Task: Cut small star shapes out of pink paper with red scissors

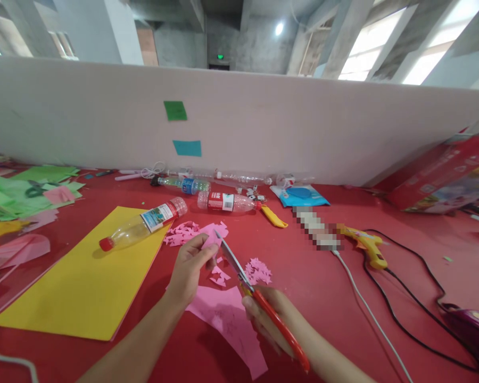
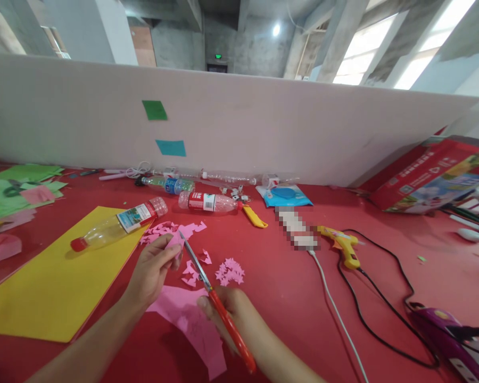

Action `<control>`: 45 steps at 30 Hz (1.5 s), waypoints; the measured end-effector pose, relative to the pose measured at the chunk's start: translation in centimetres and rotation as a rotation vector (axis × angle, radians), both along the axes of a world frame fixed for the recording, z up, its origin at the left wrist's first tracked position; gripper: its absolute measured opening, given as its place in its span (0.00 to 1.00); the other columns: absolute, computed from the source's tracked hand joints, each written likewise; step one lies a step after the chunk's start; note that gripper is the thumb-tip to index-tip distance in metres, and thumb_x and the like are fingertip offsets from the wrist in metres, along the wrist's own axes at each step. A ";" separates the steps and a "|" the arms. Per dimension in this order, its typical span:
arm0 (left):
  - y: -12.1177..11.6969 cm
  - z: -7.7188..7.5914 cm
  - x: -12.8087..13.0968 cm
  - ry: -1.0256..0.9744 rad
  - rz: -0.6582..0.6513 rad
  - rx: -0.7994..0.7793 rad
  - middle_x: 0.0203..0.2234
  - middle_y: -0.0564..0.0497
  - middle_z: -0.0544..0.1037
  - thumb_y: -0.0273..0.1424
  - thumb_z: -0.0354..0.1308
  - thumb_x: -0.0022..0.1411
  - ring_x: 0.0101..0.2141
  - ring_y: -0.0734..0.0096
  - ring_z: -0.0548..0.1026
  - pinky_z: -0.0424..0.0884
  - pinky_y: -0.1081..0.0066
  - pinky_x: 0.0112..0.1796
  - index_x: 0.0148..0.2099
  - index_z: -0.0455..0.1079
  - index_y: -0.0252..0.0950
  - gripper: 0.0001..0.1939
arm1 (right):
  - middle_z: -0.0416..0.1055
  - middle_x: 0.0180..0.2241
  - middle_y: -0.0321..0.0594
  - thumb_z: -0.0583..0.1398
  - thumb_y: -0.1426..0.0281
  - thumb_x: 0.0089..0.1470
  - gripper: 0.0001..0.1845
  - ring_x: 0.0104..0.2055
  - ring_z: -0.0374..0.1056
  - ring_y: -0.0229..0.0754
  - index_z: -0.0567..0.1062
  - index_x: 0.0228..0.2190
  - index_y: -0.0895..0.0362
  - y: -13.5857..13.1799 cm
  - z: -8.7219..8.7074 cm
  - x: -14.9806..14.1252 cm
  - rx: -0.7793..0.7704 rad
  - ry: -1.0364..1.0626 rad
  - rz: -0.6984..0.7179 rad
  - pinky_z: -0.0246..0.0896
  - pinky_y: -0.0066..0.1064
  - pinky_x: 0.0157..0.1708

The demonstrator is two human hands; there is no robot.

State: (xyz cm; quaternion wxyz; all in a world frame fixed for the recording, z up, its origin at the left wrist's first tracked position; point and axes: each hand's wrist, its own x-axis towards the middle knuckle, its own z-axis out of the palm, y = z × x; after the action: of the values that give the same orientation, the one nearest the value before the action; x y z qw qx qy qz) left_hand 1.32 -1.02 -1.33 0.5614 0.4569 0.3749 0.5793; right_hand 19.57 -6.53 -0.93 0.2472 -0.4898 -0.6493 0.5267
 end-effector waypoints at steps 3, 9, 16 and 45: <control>0.1 0.1 -0.1 -0.015 0.011 -0.033 0.14 0.58 0.66 0.31 0.61 0.54 0.18 0.81 0.62 0.59 0.78 0.22 0.23 0.65 0.35 0.11 | 0.52 0.14 0.28 0.56 0.44 0.53 0.28 0.17 0.51 0.31 0.61 0.20 0.55 -0.1 -0.2 0.1 -0.017 0.021 -0.027 0.47 0.25 0.18; 0.5 0.4 -0.1 -0.122 0.080 -0.102 0.14 0.57 0.68 0.32 0.62 0.54 0.17 0.82 0.62 0.58 0.79 0.21 0.22 0.65 0.34 0.13 | 0.54 0.12 0.26 0.57 0.50 0.56 0.23 0.13 0.50 0.30 0.61 0.22 0.54 -0.4 0.1 0.1 -0.121 0.055 -0.071 0.44 0.25 0.15; -0.1 0.8 0.6 -0.223 -0.134 -0.198 0.16 0.53 0.73 0.37 0.66 0.50 0.19 0.79 0.67 0.64 0.78 0.21 0.26 0.71 0.32 0.13 | 0.54 0.11 0.25 0.57 0.50 0.55 0.22 0.12 0.50 0.30 0.64 0.24 0.55 -0.7 0.2 -0.2 -0.095 0.101 -0.091 0.45 0.24 0.15; 0.1 1.0 1.1 -0.488 -0.054 -0.354 0.20 0.54 0.73 0.27 0.66 0.46 0.21 0.81 0.70 0.66 0.79 0.23 0.26 0.71 0.31 0.07 | 0.51 0.11 0.24 0.56 0.43 0.50 0.27 0.12 0.48 0.30 0.61 0.22 0.55 -0.2 -1.6 -0.7 -0.105 0.047 -0.063 0.44 0.24 0.14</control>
State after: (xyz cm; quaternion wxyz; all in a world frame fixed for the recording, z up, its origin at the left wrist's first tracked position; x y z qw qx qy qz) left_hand 2.39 -0.92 -0.33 0.7210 0.2090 0.3118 0.5825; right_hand 18.83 -6.68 -2.58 0.2528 -0.5099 -0.5992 0.5631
